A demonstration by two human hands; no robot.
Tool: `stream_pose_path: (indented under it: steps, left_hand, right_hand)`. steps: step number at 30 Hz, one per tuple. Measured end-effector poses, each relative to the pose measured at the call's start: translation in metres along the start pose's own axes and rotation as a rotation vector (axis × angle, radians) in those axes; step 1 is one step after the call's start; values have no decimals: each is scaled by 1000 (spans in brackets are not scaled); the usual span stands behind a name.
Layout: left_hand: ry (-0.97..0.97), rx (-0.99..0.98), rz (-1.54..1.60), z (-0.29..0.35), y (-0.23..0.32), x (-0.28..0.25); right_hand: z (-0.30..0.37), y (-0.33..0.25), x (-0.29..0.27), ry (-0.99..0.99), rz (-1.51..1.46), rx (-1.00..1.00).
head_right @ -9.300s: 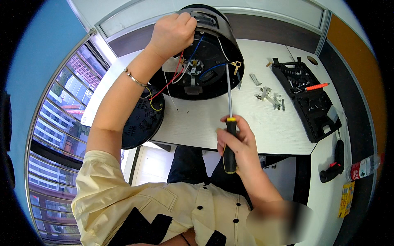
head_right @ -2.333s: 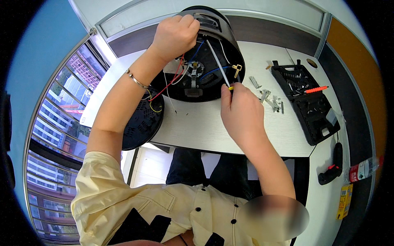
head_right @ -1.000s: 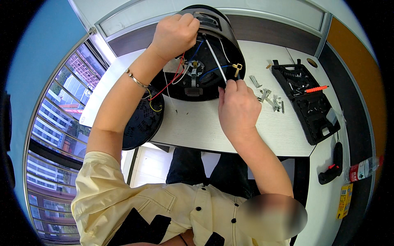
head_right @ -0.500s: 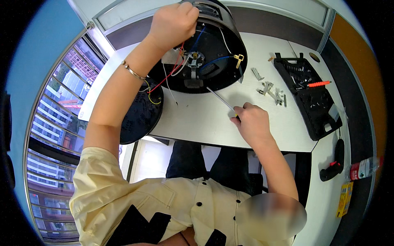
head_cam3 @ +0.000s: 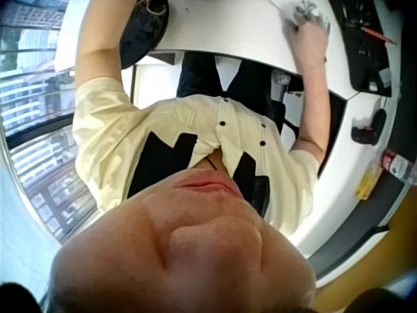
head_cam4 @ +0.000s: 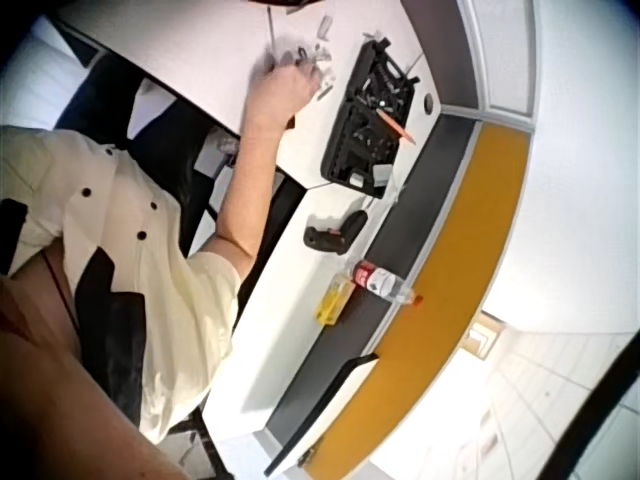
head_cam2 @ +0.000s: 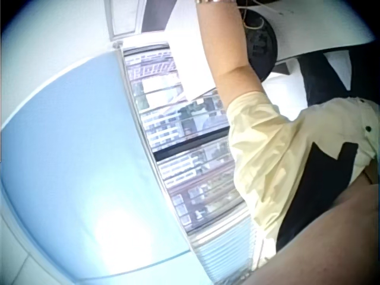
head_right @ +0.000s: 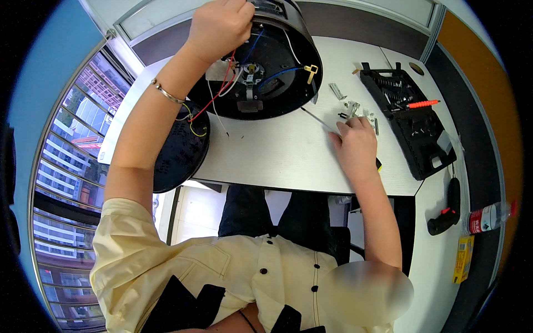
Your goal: The person works on the internal wiring of a black circular device, using a screwdriver to tighten connections and adjusting wires by hand. The task involves manipulating red, yellow, and blue wires inside the device's housing.
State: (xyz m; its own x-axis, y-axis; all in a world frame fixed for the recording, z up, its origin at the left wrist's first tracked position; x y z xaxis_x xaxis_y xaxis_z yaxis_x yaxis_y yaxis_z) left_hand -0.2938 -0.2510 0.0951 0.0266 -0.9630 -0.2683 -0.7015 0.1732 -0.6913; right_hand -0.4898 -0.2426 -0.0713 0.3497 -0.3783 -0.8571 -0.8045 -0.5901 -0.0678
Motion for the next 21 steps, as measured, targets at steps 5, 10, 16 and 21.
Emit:
stream_pose_path:
  steps: [5,10,16,21]
  left_hand:
    - [-43,7,-41,0,1,-1]
    - [-39,-17,33,1,-5,-8]
    - [-74,-5,-51,3,-4,-4]
    - [-40,-27,21,1,-3,-6]
  right_hand:
    - [-51,-41,-13,126,-1013,280]
    - [-106,-72,-14,108,-1635,363]
    - [-132,-82,-9,147,-1723,366]
    - [-141,-83,-11,168,-1759,328]
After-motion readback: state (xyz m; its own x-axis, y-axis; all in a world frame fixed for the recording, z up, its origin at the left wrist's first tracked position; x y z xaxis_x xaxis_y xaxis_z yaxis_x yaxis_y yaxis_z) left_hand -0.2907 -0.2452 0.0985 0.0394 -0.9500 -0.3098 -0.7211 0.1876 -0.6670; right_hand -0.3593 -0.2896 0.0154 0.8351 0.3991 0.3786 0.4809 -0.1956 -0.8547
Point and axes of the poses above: each hand's wrist, its own z-axis away from the middle knuckle, its own x-axis out of the palm, y = z × x, the point moved 8 cm from there along -z, towards the middle knuckle, and after that the axes turned 8 degrees about -y, right-handed, at the moved point
